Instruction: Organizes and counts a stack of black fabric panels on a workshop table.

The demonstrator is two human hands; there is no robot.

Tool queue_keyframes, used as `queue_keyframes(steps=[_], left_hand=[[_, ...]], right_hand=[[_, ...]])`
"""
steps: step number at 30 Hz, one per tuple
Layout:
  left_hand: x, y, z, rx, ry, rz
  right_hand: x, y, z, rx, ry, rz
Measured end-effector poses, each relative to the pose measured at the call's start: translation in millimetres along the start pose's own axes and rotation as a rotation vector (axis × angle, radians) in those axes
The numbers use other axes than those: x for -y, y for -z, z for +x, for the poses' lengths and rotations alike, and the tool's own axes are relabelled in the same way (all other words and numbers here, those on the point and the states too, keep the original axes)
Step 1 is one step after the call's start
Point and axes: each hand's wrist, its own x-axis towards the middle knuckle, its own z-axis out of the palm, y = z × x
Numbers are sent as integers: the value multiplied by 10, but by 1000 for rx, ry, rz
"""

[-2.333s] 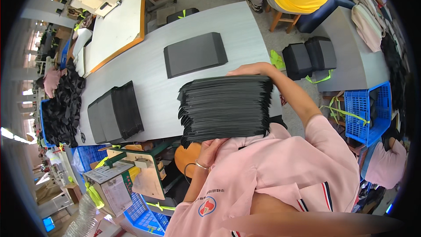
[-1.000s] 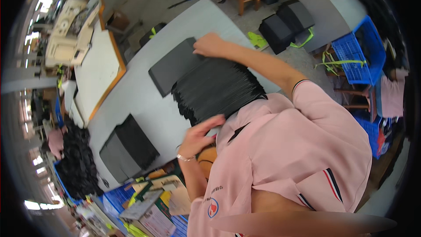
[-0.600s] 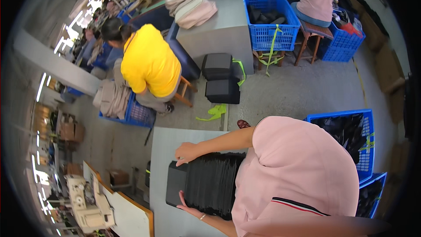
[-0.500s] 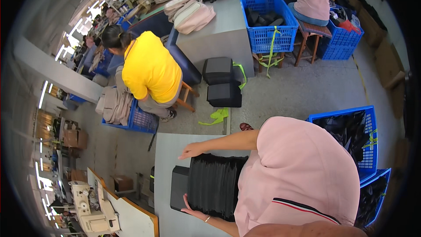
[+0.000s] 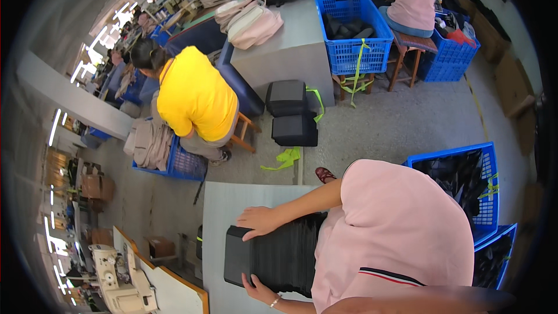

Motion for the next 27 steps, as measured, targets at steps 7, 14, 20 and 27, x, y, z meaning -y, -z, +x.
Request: queue_keyframes(steps=[7, 14, 20, 27], left_hand=[[-296, -562, 271, 177, -412, 638], [-413, -720, 145, 127, -326, 668], [-435, -903, -79, 96, -362, 748], [-393, -903, -14, 127, -350, 738]], right_hand=[[170, -309, -847, -57, 437, -239], [165, -14, -1222, 79, 447, -345], [178, 181, -1373, 126, 385, -273], [-13, 585, -1630, -38, 114, -155]])
